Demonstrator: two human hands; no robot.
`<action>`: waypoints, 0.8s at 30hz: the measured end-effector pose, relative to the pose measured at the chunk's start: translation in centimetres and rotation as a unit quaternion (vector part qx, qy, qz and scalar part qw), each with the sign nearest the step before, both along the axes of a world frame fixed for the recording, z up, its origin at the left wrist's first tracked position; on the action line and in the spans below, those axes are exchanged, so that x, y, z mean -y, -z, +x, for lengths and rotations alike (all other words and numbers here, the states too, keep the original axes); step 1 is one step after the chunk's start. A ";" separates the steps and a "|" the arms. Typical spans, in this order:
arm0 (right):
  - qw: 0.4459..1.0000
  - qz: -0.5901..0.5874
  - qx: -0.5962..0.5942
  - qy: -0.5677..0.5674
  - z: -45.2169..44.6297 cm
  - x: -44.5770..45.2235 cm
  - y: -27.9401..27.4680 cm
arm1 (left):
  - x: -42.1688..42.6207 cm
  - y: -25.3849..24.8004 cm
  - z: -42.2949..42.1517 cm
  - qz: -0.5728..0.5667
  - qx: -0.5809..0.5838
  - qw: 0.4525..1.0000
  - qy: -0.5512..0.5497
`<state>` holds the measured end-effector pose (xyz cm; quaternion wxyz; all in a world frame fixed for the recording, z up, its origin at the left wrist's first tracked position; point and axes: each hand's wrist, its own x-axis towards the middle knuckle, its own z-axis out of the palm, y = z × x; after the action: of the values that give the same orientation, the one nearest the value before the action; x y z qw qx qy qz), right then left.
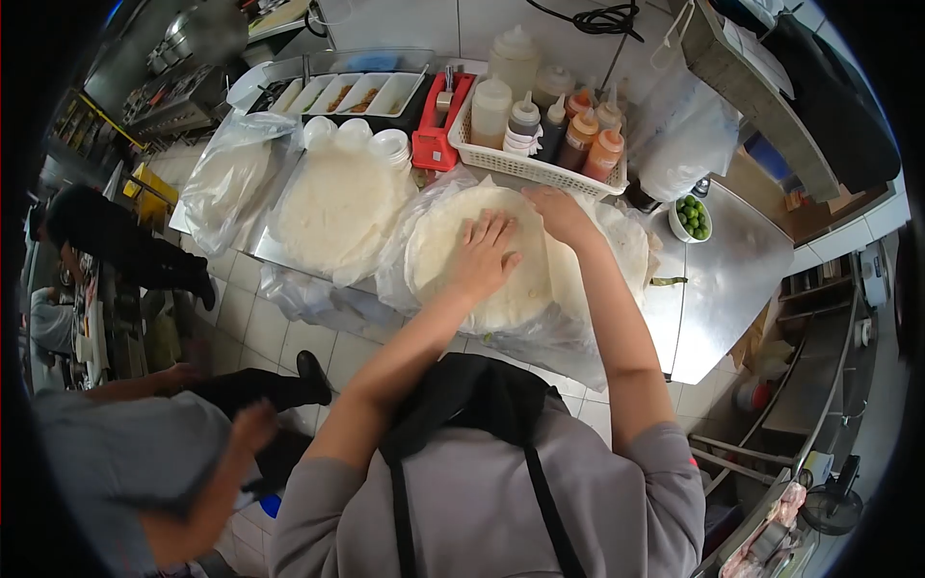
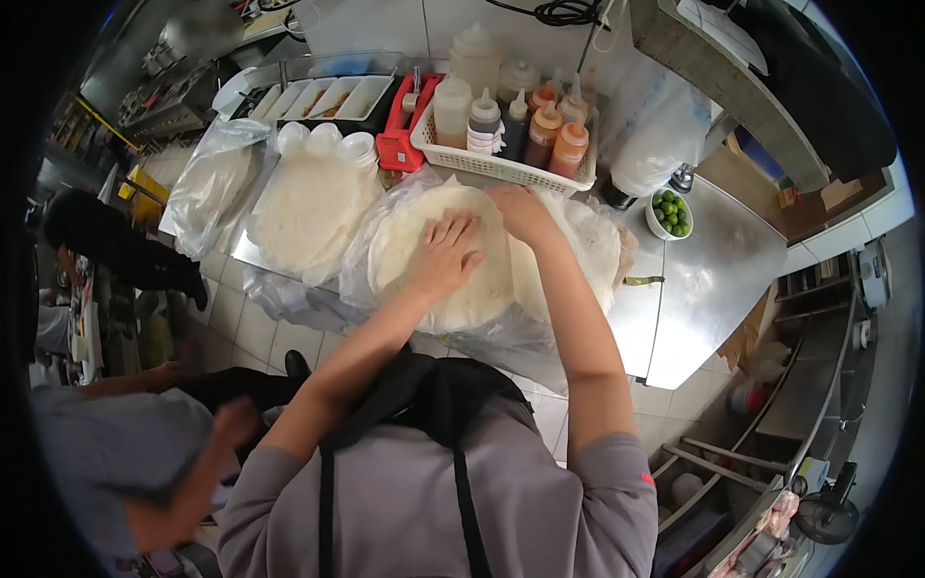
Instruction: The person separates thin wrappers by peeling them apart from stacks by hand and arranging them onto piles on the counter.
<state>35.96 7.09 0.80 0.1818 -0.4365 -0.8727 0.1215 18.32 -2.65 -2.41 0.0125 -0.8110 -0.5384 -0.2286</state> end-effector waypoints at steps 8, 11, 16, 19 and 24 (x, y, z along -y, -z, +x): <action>0.975 0.073 0.211 -0.004 4.5 0.4 -1.9 | -0.1 -0.4 -0.4 -0.008 0.015 1.000 -0.002; 0.982 0.053 0.178 0.028 5.5 2.4 -4.0 | 0.0 -0.6 -0.3 0.003 0.003 1.000 -0.009; 0.975 0.012 0.163 0.149 8.7 6.3 -6.2 | -0.1 -0.5 -0.3 -0.004 0.011 1.000 -0.014; 0.974 -0.017 0.135 0.181 10.8 9.0 -9.4 | -0.2 -0.3 -0.1 -0.012 0.010 1.000 -0.018; 0.975 0.041 0.041 0.217 12.9 13.9 -16.7 | -0.4 0.5 -0.3 -0.025 -0.011 0.999 -0.030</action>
<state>48.88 -6.84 17.50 0.1856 -0.6120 -0.7684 0.0258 18.03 -2.21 -2.91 0.0054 -0.7972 -0.5676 -0.2054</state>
